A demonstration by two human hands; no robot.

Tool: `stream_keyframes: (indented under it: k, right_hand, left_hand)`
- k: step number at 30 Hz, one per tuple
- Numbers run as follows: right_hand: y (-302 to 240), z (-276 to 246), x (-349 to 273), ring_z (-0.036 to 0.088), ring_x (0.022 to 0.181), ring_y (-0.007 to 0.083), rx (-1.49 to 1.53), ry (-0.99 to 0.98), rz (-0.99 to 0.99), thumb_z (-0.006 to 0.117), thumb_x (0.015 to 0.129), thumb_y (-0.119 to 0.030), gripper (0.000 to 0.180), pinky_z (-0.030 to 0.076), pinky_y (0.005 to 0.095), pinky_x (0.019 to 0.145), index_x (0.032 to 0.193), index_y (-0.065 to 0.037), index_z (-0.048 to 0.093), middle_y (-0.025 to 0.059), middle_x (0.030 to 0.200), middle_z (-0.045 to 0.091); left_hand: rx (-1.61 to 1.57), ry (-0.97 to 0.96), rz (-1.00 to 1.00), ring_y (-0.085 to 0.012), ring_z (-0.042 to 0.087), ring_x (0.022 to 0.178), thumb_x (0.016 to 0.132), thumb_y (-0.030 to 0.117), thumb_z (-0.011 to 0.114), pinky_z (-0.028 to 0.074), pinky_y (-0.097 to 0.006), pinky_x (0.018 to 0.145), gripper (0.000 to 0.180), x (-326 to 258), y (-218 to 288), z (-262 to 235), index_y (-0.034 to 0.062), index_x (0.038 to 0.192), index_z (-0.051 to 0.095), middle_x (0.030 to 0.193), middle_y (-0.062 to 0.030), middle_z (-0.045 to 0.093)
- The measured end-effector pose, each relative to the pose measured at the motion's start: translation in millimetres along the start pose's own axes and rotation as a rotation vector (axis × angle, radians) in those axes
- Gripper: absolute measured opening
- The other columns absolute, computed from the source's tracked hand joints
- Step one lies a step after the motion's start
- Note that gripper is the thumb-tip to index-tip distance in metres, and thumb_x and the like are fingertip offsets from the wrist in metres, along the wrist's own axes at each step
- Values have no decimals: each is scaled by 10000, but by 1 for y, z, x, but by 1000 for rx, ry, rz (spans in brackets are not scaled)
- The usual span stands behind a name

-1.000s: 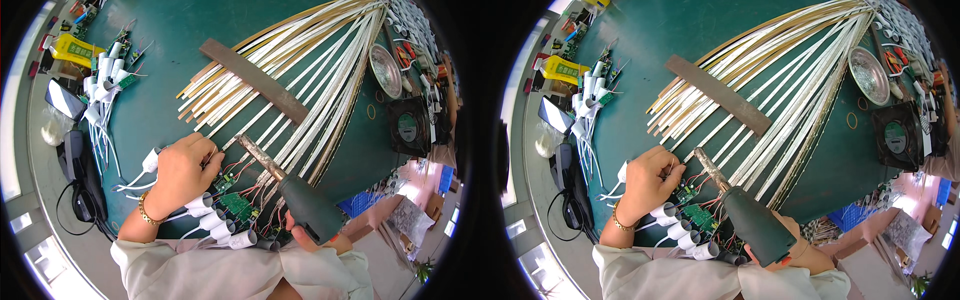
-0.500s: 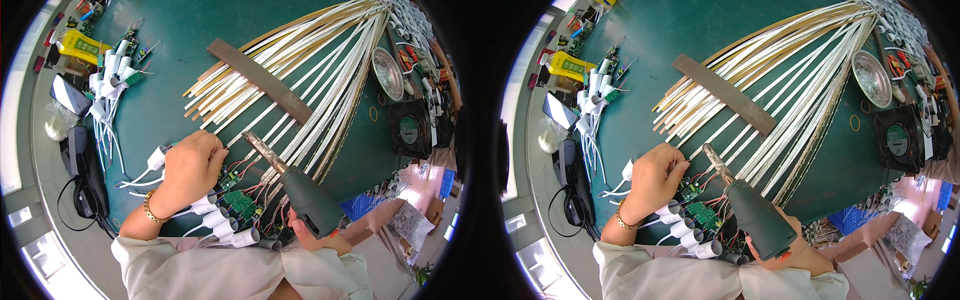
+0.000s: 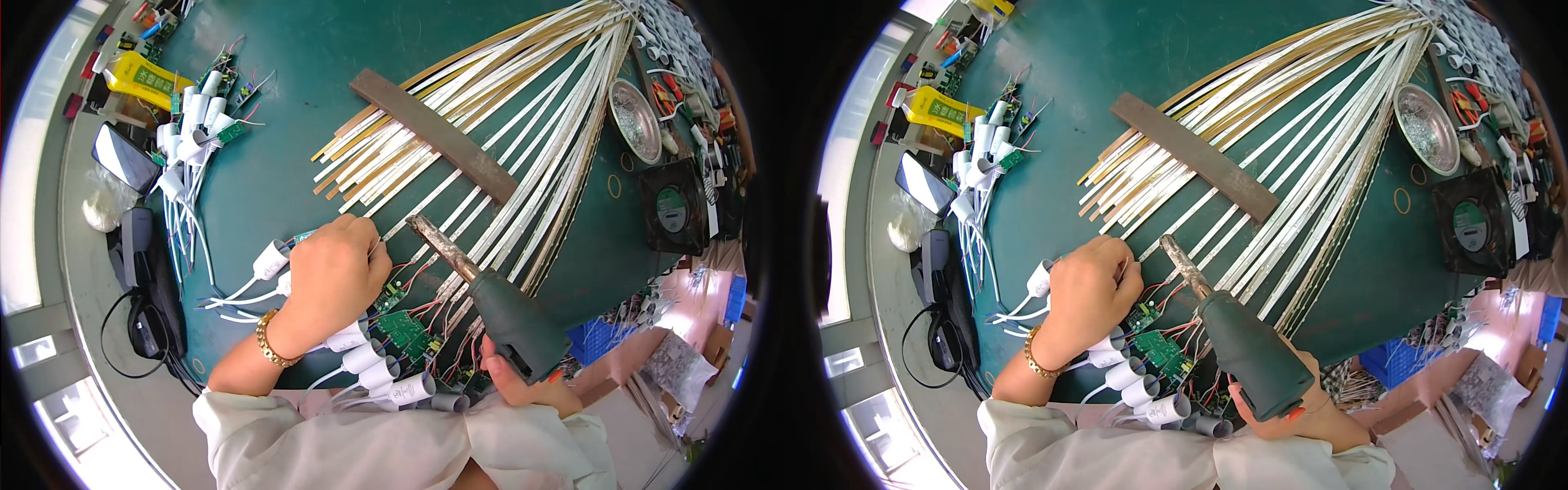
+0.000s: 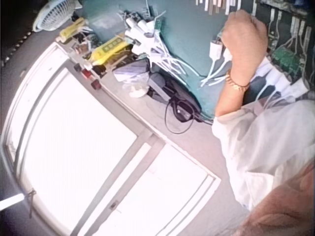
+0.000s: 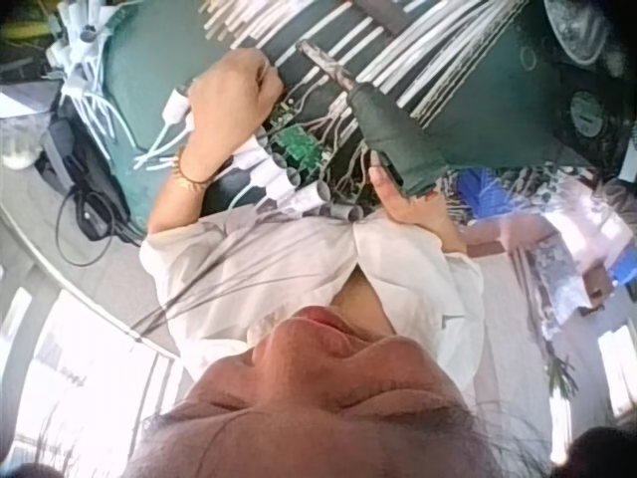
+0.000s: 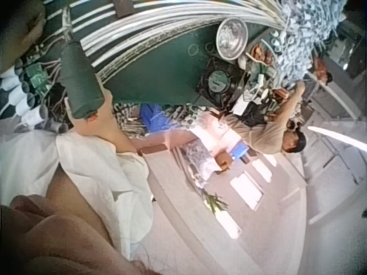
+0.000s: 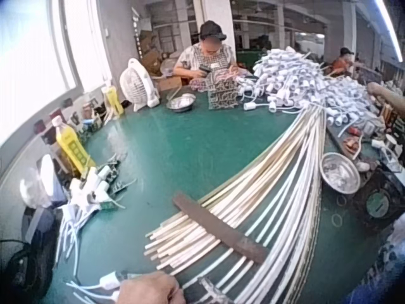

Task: The person solders wires from driver components onto the ends of LED light strips one by one using a soldering gun. The person then gathers and lifts the assembled bundle of LED strips.

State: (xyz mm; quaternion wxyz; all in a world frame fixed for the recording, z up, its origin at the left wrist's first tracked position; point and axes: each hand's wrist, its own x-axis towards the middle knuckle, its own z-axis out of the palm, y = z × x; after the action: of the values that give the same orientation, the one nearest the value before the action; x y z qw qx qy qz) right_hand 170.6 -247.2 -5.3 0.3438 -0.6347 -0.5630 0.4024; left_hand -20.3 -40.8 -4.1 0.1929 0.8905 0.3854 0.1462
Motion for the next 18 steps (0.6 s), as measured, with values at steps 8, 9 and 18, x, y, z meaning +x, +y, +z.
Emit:
stream_keyframes:
  k: [8, 9, 18]
  right_hand:
    - [0, 3, 2, 654, 716, 264, 45, 12, 4, 745, 680, -125, 252, 538, 342, 616, 920, -84, 679, 69, 876, 676]
    - [0, 1, 3, 654, 716, 264, 43, 13, 0, 745, 680, -125, 252, 538, 342, 616, 920, -84, 679, 69, 876, 676]
    - [7, 3, -12, 591, 749, 136, 168, -69, 67, 636, 883, -185, 126, 490, 291, 659, 908, -73, 586, 31, 807, 592]
  left_hand:
    - [89, -11, 19, -324, 565, 614, 780, 69, 652, 435, -425, 547, 114, 1, 3, 2, 48, 728, 552, 684, -125, 543]
    - [101, -15, 24, -324, 561, 611, 777, 66, 649, 435, -425, 546, 118, 1, 3, 2, 49, 723, 545, 680, -126, 535]
    - [111, -27, 32, -324, 559, 616, 779, 68, 638, 437, -426, 544, 119, 1, 4, 2, 45, 724, 535, 687, -129, 527]
